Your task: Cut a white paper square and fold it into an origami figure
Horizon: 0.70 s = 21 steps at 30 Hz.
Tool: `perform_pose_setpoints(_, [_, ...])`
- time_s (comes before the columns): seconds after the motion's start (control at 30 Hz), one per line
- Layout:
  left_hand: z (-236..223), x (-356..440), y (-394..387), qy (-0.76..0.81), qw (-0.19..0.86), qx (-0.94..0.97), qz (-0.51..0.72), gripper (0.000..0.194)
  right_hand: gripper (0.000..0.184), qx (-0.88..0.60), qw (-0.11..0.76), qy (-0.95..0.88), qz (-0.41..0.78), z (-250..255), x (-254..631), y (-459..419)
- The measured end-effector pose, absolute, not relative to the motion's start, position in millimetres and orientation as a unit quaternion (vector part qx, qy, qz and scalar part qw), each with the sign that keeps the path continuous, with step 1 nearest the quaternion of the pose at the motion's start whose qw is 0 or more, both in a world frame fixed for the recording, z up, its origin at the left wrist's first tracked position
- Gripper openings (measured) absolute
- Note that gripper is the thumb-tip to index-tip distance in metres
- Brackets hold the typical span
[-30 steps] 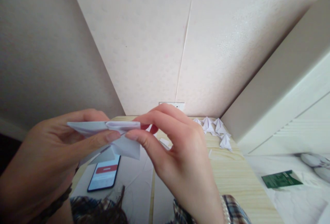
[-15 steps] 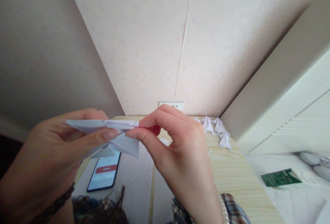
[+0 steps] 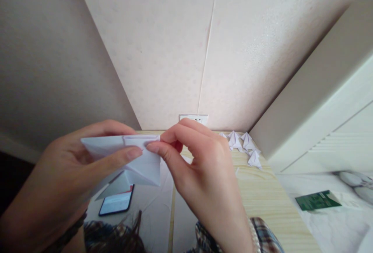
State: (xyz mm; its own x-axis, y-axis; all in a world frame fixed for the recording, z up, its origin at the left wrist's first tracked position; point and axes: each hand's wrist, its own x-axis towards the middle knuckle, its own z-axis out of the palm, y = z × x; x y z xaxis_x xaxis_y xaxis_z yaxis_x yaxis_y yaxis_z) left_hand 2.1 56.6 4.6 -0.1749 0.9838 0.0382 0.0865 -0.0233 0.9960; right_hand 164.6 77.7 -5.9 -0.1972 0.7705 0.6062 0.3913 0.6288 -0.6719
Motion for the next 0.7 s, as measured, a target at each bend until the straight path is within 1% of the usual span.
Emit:
perform_pose_setpoints(0.1, [4.3, 2.7, 57.1, 0.559, 0.409, 0.497, 0.522, 0.006, 0.025, -0.39, 0.489, -0.756, 0.192, -4.8, 164.4, 77.9])
perform_pose_setpoints(0.2, [3.6, 5.0, 55.8, 0.561, 0.413, 0.48, 0.534, 0.018, 0.023, -0.384, 0.49, -0.758, 0.195, -4.8, 163.6, 77.9])
perform_pose_setpoints(0.27, [3.4, 6.9, 54.8, 0.562, 0.408, 0.471, 0.544, 0.022, 0.023, -0.385, 0.491, -0.756, 0.196, -5.2, 163.5, 77.7])
perform_pose_setpoints(0.43, [6.5, 10.6, 52.8, 0.572, 0.411, 0.459, 0.542, 0.025, 0.025, -0.383, 0.493, -0.758, 0.188, -5.4, 164.7, 76.8])
perform_pose_setpoints(0.7, [8.5, 10.7, 50.2, 0.58, 0.408, 0.459, 0.535, 0.024, 0.025, -0.385, 0.489, -0.762, 0.181, -3.2, 165.7, 77.3])
